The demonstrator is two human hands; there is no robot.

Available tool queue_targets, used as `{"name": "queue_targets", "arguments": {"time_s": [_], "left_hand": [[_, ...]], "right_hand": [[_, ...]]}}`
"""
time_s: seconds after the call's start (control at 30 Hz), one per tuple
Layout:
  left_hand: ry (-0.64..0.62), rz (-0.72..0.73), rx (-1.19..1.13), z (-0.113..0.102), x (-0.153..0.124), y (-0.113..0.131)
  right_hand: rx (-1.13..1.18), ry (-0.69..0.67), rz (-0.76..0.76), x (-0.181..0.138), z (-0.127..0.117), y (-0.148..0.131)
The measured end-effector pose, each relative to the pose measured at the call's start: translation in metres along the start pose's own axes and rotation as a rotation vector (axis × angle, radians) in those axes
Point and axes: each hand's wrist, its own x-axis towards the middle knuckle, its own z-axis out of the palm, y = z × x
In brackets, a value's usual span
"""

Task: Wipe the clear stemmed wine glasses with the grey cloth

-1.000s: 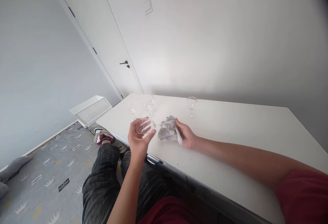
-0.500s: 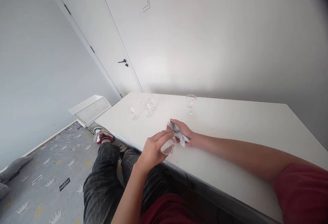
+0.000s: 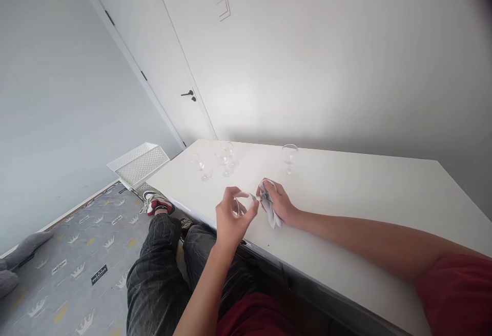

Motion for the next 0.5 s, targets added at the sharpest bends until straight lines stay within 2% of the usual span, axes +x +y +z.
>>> {"name": "queue_targets", "arguments": {"time_s": [0.13,0.2,0.27,0.37,0.43,0.5], "left_hand": [[-0.28,0.358,0.152,-0.017,0.002,0.009],[-0.344,0.408,0.186,-0.019,0.002,0.012],[-0.24,0.304,0.161,-0.015,0.003,0.01],[-0.03,-0.053,-0.003,-0.004,0.004,0.003],[0.033,-0.258,-0.098,0.001,0.006,-0.003],[0.041,-0.446,-0.186,0.003,0.009,-0.008]], "right_hand": [[0.252,-0.239,0.323,0.006,-0.003,0.006],[0.311,-0.329,0.466,0.008,-0.002,0.006],[0.282,-0.269,0.436,0.008,0.001,0.006],[0.087,-0.033,0.159,0.005,0.002,0.005],[-0.05,0.007,0.016,0.001,0.0,0.002],[-0.199,-0.036,-0.101,-0.005,-0.004,-0.002]]}}
